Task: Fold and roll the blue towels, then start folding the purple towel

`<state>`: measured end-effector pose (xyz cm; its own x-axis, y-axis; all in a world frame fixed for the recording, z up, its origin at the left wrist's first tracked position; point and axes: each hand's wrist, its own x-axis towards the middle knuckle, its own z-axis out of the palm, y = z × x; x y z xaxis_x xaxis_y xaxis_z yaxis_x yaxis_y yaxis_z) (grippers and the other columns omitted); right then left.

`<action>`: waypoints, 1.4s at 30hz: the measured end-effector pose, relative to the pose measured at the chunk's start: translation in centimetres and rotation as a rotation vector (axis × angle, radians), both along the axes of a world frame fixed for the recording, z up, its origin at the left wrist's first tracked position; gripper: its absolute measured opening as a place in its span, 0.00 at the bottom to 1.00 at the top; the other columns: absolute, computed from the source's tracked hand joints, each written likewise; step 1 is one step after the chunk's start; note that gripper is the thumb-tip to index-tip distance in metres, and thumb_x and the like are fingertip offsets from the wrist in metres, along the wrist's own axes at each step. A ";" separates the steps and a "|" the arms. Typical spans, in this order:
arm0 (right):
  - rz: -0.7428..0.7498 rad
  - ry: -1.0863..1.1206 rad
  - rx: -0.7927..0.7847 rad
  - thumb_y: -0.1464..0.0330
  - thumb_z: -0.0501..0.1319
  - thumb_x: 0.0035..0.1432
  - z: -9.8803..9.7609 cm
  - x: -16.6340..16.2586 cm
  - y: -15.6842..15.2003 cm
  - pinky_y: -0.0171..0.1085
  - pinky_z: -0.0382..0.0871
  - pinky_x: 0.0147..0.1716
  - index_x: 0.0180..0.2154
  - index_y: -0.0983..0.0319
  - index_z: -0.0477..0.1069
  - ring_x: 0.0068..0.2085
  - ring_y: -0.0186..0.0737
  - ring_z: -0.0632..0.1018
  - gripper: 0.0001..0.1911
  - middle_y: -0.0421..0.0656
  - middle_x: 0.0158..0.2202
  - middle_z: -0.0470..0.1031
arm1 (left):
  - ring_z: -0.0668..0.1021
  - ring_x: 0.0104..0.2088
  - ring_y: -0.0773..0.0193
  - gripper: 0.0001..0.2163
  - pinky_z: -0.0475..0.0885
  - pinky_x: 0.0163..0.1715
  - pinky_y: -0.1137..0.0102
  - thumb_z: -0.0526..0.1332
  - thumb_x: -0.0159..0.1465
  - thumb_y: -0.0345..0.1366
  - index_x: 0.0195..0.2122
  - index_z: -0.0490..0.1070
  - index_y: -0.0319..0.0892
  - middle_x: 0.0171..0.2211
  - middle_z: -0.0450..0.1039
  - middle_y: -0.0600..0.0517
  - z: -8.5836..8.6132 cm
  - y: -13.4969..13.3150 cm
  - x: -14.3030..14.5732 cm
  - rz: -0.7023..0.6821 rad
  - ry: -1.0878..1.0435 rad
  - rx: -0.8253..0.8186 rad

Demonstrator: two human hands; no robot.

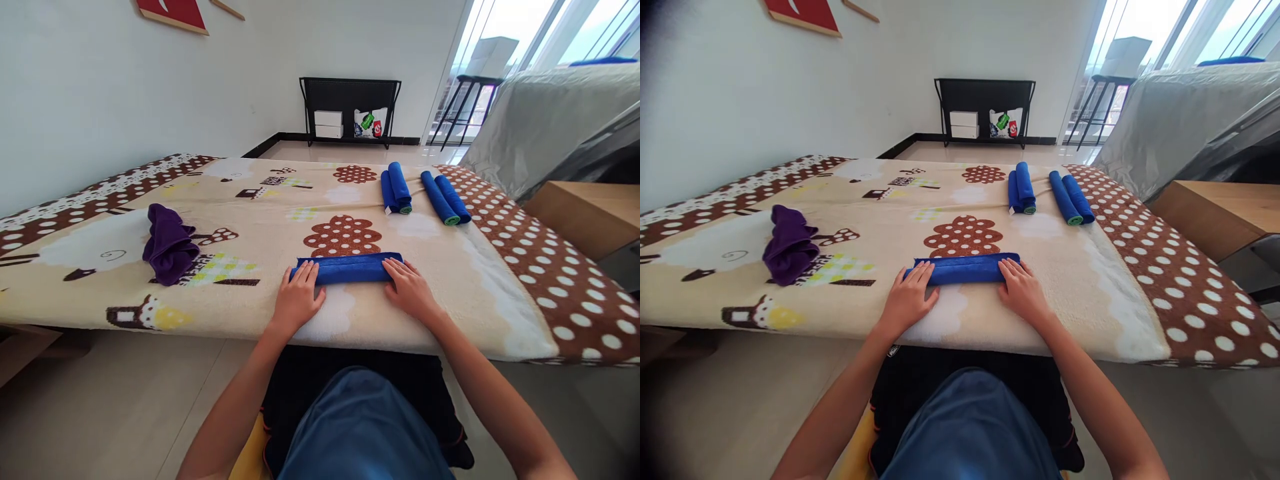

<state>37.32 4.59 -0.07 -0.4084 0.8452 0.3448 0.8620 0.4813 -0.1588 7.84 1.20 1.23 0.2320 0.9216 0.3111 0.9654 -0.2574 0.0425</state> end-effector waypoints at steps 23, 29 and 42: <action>0.011 -0.039 0.084 0.65 0.50 0.69 0.3 1.8 -1.0 0.45 0.51 0.67 0.64 0.66 0.62 0.68 0.44 0.61 0.25 0.49 0.68 0.60 | 0.66 0.64 0.53 0.21 0.55 0.60 0.54 0.51 0.69 0.31 0.63 0.64 0.46 0.65 0.64 0.43 0.8 -0.3 -3.1 -0.191 0.045 0.088; 0.004 -0.033 0.111 0.76 0.54 0.59 0.0 1.1 0.6 0.45 0.59 0.60 0.58 0.66 0.69 0.59 0.47 0.72 0.25 0.49 0.59 0.72 | 0.71 0.57 0.51 0.24 0.58 0.55 0.54 0.53 0.61 0.24 0.58 0.66 0.43 0.57 0.72 0.43 0.2 1.1 -2.2 -0.098 -0.048 0.061; -0.037 -0.072 -0.043 0.74 0.54 0.58 3.4 -0.6 0.7 0.45 0.61 0.52 0.45 0.63 0.76 0.46 0.47 0.76 0.16 0.48 0.43 0.79 | 0.76 0.45 0.48 0.13 0.58 0.53 0.49 0.53 0.59 0.24 0.42 0.72 0.39 0.41 0.77 0.40 3.4 1.6 0.3 -0.055 0.077 0.017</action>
